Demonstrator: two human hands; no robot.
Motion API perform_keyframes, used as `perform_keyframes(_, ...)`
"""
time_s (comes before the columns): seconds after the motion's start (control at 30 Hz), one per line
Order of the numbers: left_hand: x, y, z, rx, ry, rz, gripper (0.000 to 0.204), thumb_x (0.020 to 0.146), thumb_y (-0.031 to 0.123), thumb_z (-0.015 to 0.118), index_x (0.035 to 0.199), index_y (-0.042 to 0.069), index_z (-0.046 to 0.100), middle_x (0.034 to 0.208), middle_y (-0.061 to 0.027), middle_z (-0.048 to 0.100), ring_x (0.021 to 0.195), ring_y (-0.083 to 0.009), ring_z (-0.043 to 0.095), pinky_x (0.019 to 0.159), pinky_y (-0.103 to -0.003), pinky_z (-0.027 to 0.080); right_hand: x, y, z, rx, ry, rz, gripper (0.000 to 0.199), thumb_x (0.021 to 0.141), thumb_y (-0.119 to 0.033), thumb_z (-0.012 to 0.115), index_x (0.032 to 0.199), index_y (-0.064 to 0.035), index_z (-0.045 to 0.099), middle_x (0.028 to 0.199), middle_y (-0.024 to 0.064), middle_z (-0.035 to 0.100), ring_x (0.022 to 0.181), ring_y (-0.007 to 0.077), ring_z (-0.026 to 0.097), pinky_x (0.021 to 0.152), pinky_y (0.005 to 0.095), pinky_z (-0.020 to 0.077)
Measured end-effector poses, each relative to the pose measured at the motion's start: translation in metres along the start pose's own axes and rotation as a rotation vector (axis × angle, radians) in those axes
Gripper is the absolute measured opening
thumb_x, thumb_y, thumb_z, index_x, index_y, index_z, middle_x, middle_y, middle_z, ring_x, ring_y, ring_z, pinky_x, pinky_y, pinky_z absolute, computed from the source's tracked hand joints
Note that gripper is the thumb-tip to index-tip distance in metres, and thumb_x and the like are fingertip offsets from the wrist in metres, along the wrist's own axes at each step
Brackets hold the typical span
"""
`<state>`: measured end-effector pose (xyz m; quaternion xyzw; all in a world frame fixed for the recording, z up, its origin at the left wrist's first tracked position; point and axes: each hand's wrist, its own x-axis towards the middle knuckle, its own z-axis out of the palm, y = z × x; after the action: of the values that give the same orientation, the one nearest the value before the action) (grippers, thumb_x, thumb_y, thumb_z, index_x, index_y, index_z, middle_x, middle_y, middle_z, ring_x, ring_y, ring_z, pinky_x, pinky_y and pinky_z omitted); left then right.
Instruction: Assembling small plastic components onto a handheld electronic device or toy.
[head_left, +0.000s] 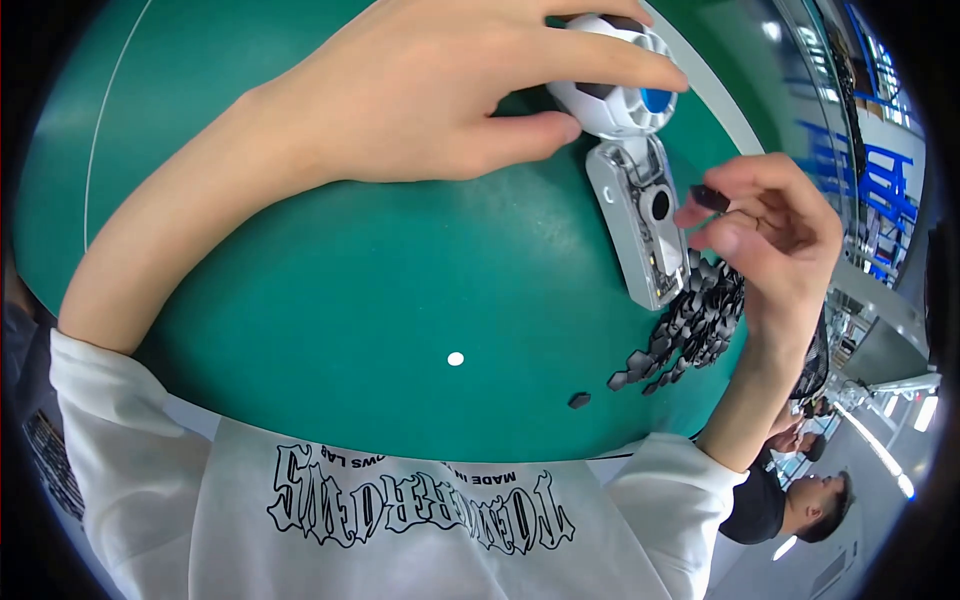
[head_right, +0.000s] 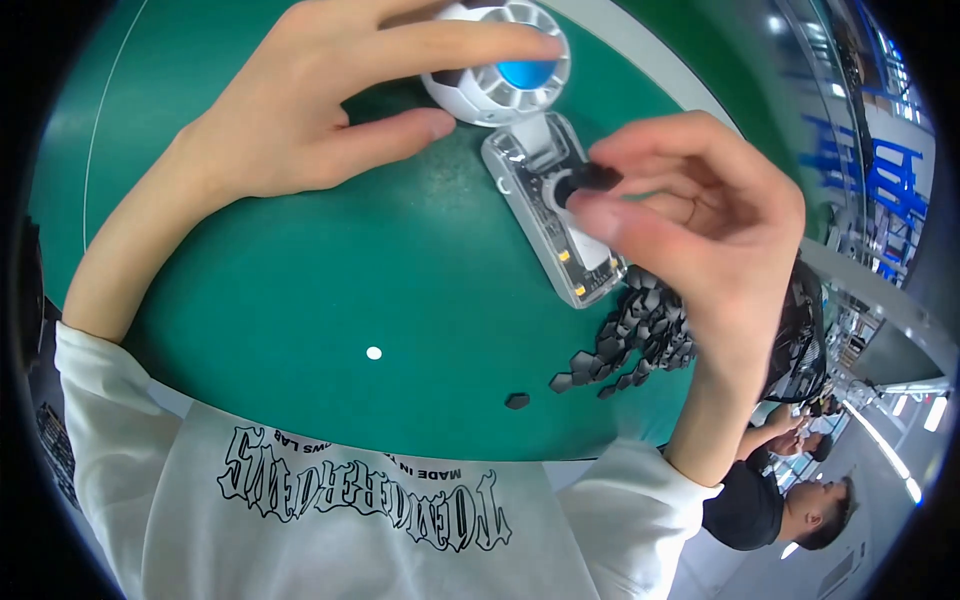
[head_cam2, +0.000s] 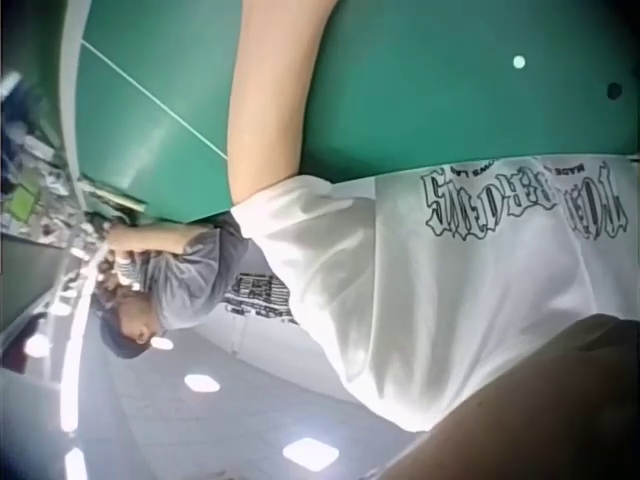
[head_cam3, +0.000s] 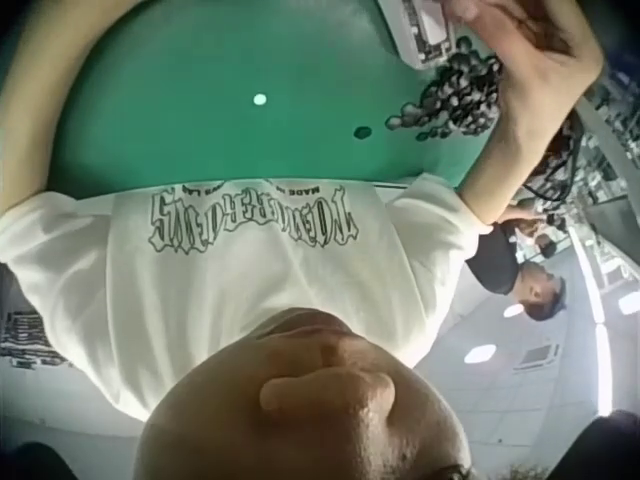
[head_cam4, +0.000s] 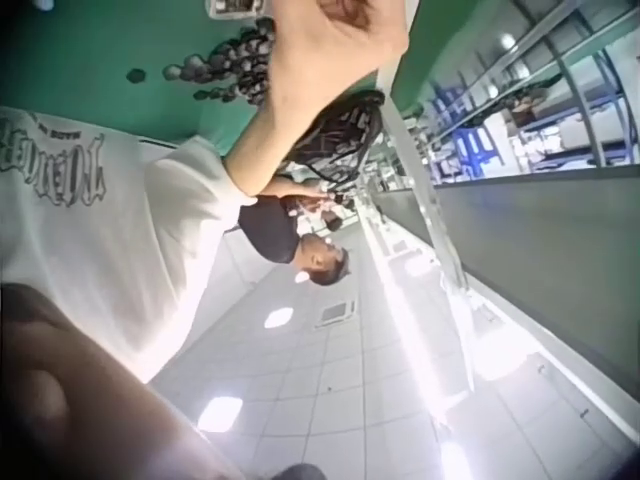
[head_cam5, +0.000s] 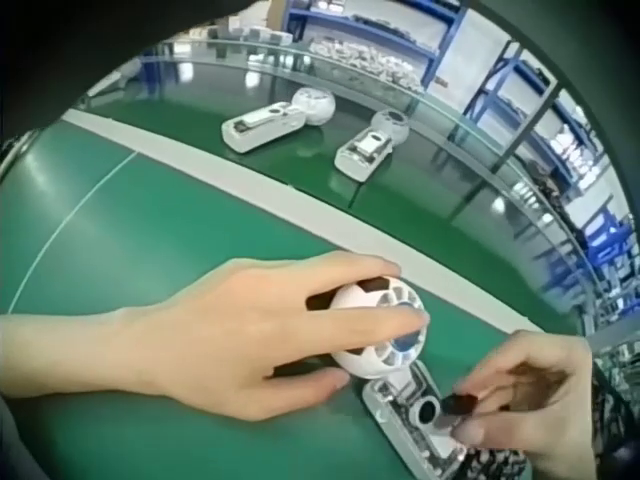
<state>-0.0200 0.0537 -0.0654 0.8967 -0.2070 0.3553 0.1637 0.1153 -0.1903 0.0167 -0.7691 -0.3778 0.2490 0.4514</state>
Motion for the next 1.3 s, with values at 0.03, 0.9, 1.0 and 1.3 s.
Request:
perform_keyframes(0.03, 0.0, -0.002, 0.004, 0.167, 0.029, 0.126, 0.058, 0.084, 0.01, 0.071, 0.14, 0.012, 0.057, 0.133, -0.0205, 0.057, 0.087, -0.0341, 0.069, 0.069, -0.038, 0.058, 0.0, 0.001, 0.004, -0.14, -0.028, -0.126, 0.016, 0.083, 0.001, 0.077, 0.097, 0.006, 0.073, 0.086, 0.0097, 0.073, 0.071, 0.0143, 0.066, 0.064, 0.0246, 0.0509)
perform_keyframes(0.9, 0.017, -0.013, 0.011, 0.029, 0.206, 0.104, 0.051, 0.082, 0.015, 0.077, 0.129, 0.003, 0.061, 0.122, -0.0217, 0.064, 0.094, -0.0354, 0.071, 0.071, -0.039, 0.06, 0.016, 0.025, 0.044, -0.794, 0.137, -0.872, 0.023, 0.067, 0.013, 0.082, 0.084, 0.006, 0.069, 0.075, 0.0122, 0.064, 0.068, 0.0275, 0.062, 0.062, 0.0339, 0.0495)
perform_keyframes(1.0, 0.012, -0.012, 0.016, 0.113, 0.218, 0.137, 0.052, 0.081, 0.015, 0.078, 0.129, 0.003, 0.062, 0.121, -0.0217, 0.065, 0.095, -0.0353, 0.072, 0.071, -0.038, 0.06, 0.019, 0.03, 0.048, -0.791, 0.216, -0.905, 0.025, 0.065, 0.002, 0.085, 0.083, 0.0001, 0.068, 0.071, 0.007, 0.055, 0.063, 0.0234, 0.058, 0.053, 0.033, 0.0464)
perform_keyframes(1.3, -0.002, -0.018, 0.03, 0.186, 0.29, 0.231, 0.054, 0.078, 0.015, 0.082, 0.127, 0.002, 0.063, 0.118, -0.0222, 0.068, 0.098, -0.0351, 0.073, 0.072, -0.037, 0.061, 0.019, 0.02, 0.038, -0.608, 0.044, -0.544, 0.025, 0.072, 0.002, 0.085, 0.09, 0.0018, 0.067, 0.079, 0.0082, 0.064, 0.07, 0.0171, 0.061, 0.061, 0.0263, 0.0465)
